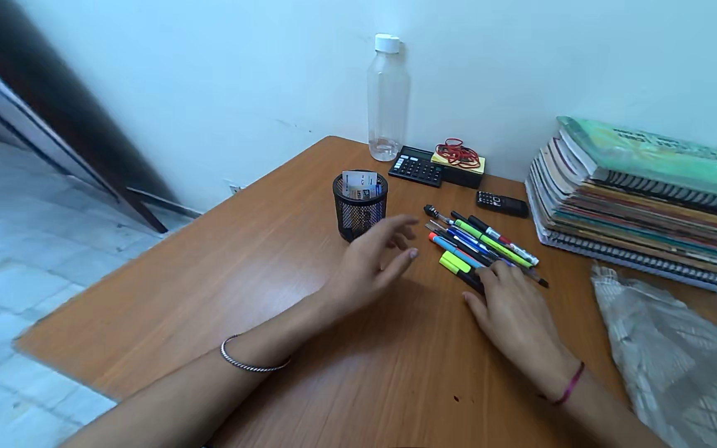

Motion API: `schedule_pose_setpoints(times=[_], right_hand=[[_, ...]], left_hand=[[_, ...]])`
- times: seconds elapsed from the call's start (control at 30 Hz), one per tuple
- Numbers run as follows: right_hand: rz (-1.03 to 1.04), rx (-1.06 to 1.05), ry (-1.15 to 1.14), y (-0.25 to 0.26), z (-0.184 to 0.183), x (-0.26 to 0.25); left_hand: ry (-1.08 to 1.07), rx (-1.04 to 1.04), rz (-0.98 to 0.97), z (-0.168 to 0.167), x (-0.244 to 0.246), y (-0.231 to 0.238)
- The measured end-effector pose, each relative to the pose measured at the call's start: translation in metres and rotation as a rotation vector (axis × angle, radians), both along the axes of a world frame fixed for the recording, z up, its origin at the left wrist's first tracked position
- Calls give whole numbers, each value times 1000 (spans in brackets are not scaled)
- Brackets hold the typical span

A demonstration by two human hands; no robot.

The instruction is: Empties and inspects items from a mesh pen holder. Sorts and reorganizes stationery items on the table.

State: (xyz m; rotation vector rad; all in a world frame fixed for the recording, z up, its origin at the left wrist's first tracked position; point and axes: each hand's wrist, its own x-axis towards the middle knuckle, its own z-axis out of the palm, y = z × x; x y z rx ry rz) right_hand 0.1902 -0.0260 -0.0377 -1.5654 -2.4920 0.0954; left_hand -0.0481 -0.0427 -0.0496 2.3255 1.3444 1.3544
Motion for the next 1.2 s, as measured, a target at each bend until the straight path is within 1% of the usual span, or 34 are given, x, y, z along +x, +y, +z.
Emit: schedule_pose_setpoints(times=[0.1,0.13,0.2,0.3,0.37,0.43,0.5,0.6,0.67,0.73,0.83,0.9,0.97,1.07,1.13,1.2], right_hand=[[16,223,56,-3,-21,12],[15,260,77,-3,-28,16],[-5,239,119,-3,-33,22],[0,133,202,-7,-29,23],[46,160,295,-12,-31,21],[117,323,399,-16,-38,15],[183,450,477,-19,-39,9],[226,482,577,-23,-41,4],[244,448,641,-27,-43,1],[256,355,716,-34,-43,0],[200,109,890,-38,-44,-3],[152,-93,982,-37,-44,-1],[129,-288,1058,-34,-41,0],[128,-490,1087,-36,-33,-1],[186,-555,1049,-41,-30,-1],[255,-488,974,-46,-35,-1]], left_hand=[[-1,-151,-87,-6,7,-2],[2,-206,-107,-7,8,-4],[-4,-302,-142,-7,11,-6],[5,-419,-173,-5,13,-8],[-5,-516,-169,-1,13,-9],[-68,-595,-156,2,13,-9],[-194,-654,-134,3,14,-10],[-393,-766,-82,7,17,-13],[-489,-865,-42,10,19,-13],[-562,-935,-9,11,21,-12],[-616,-935,-7,13,23,-12],[-643,-917,-35,13,20,-12],[-667,-906,-81,11,17,-12],[-668,-906,-196,13,16,-15],[-645,-930,-304,14,17,-19],[-606,-941,-416,12,19,-22]])
